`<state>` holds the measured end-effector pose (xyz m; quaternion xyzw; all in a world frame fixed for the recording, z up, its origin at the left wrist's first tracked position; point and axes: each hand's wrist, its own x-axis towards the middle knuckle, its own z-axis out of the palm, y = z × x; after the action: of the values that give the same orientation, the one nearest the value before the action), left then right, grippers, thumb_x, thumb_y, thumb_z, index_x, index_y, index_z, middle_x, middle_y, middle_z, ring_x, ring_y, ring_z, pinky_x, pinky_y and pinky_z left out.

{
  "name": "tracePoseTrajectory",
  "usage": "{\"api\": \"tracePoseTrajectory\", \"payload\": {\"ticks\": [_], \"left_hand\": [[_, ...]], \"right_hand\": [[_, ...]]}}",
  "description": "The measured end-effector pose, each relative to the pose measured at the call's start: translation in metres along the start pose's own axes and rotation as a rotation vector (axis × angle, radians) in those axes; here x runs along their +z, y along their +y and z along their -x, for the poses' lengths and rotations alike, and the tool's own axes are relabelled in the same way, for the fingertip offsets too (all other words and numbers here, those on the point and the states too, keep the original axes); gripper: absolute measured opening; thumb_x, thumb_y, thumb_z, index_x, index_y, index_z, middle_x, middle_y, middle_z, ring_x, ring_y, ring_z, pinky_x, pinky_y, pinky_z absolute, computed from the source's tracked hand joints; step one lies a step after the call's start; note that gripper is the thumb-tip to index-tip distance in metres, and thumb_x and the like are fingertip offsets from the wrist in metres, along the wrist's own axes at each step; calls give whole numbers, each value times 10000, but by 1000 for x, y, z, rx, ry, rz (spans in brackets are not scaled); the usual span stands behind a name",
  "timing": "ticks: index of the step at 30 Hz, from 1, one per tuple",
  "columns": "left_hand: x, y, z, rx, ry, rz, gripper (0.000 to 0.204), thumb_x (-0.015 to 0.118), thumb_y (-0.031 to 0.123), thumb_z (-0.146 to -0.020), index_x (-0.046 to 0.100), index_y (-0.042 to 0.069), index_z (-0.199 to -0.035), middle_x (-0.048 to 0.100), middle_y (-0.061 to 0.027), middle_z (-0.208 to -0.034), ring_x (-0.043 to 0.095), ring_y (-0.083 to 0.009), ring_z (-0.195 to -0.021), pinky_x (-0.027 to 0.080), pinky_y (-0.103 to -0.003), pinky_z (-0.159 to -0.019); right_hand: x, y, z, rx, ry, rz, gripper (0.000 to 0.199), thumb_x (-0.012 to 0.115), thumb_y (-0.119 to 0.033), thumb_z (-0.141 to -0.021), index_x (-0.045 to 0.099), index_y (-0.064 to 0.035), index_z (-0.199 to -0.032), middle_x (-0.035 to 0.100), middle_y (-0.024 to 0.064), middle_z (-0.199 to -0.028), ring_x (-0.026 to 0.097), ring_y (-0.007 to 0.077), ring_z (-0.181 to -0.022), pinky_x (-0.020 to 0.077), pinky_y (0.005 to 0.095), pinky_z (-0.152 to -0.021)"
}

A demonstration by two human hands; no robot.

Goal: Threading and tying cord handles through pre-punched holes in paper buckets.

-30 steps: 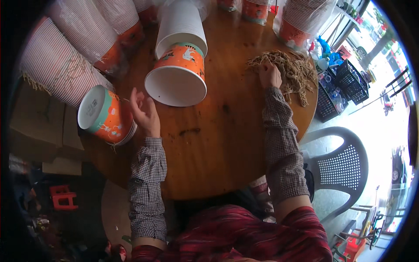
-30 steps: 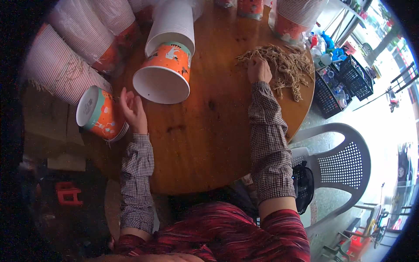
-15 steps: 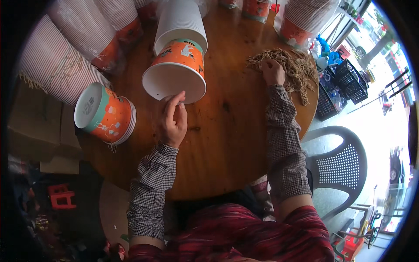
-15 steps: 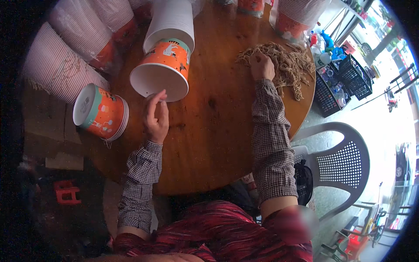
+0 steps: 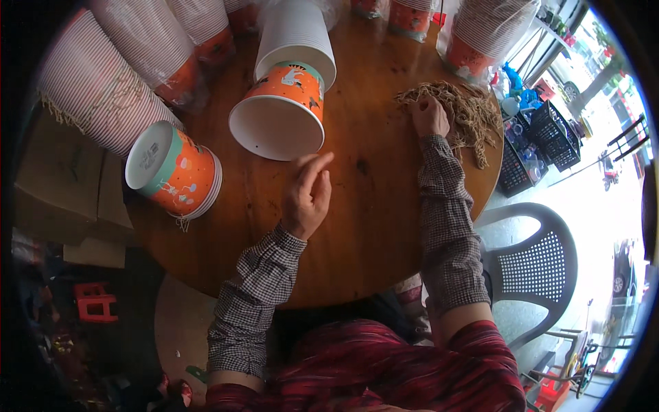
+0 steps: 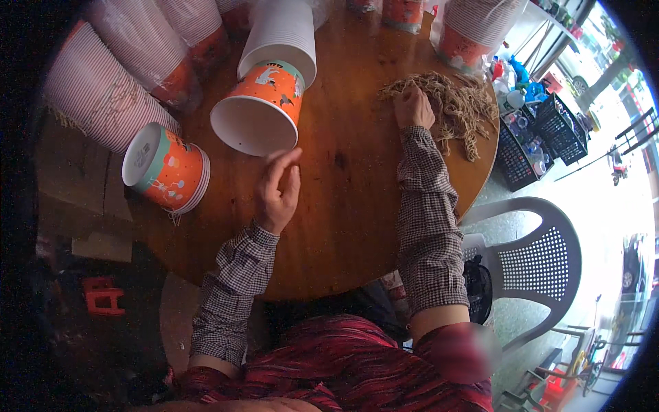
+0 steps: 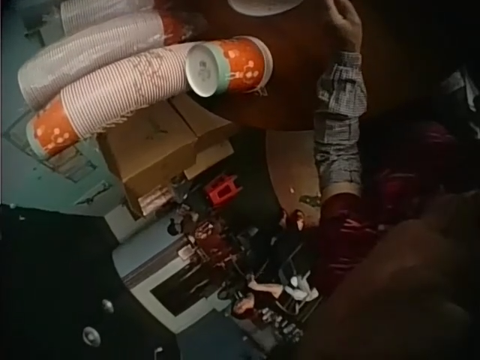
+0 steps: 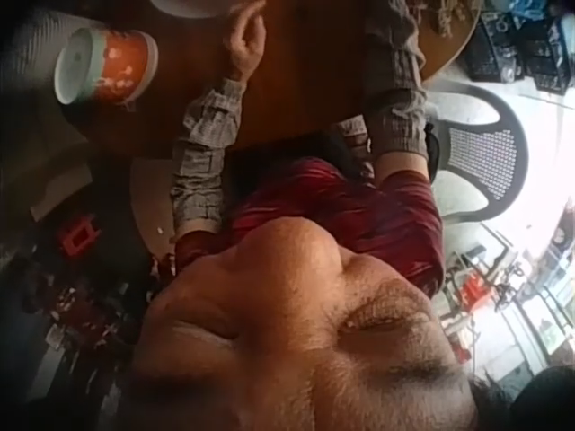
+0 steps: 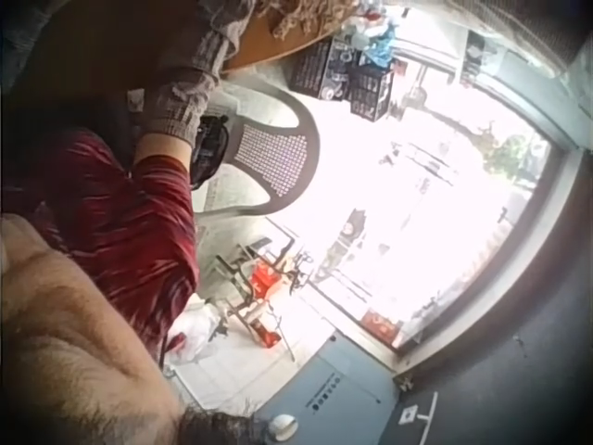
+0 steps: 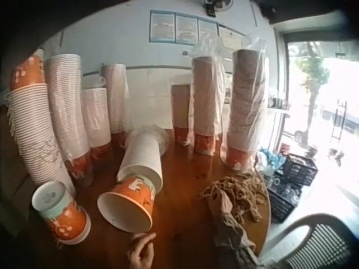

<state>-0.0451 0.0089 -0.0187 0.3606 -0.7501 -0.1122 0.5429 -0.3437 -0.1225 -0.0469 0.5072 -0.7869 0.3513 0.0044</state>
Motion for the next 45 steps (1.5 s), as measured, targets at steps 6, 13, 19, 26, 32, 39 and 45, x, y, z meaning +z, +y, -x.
{"api": "tracePoseTrajectory", "payload": {"ticks": [6,13,19,26,32,39,45], "left_hand": [[0,-37,8,-152,-167,-61,472,613,67,-798,446,-20,-1231,514,-198,-1191,488,-358,-1117,417,-406,-945],[4,-34,7,-195,-361,-115,520,611,132,-836,407,-24,-1288,464,-224,-1287,432,-357,-1211,379,-402,-1004],[33,-43,-9,-145,-295,-118,479,654,117,-783,466,-27,-1200,517,-199,-1183,498,-344,-1105,436,-392,-934],[30,-66,-15,-137,-182,-217,272,638,107,-785,580,-22,-1018,591,-157,-1043,545,-327,-1022,458,-383,-888],[37,-49,-11,-38,-89,-63,149,620,84,-804,607,8,-931,622,-129,-915,578,-287,-910,485,-377,-777],[33,-32,-6,-188,-142,165,111,614,79,-830,611,15,-920,638,-115,-870,619,-265,-798,506,-339,-687],[55,-3,-7,-311,-255,314,276,609,138,-862,584,12,-1105,658,-143,-959,644,-222,-853,503,-319,-694]], "right_hand": [[0,-1,4,-2,11,-5,219,574,-304,-795,659,-110,-848,645,121,-927,612,305,-884,482,419,-741],[-2,13,-2,-14,143,-312,267,640,-283,-773,652,-30,-858,661,132,-791,639,279,-765,501,378,-690],[3,31,-13,-162,229,-436,183,629,-183,-813,638,-3,-847,652,92,-725,614,165,-606,492,302,-561],[-4,3,10,14,-64,-874,154,629,-133,-839,637,21,-841,657,122,-766,629,174,-586,496,306,-529],[-1,32,10,-221,-110,-415,162,642,-133,-837,654,13,-906,639,37,-723,582,85,-621,468,236,-541],[-30,-9,52,-383,-441,-557,150,640,-135,-805,672,5,-848,652,79,-682,596,113,-618,488,271,-599],[-48,-18,81,-396,-722,-684,109,625,-63,-809,669,4,-883,660,67,-767,594,101,-627,492,261,-592]]}}
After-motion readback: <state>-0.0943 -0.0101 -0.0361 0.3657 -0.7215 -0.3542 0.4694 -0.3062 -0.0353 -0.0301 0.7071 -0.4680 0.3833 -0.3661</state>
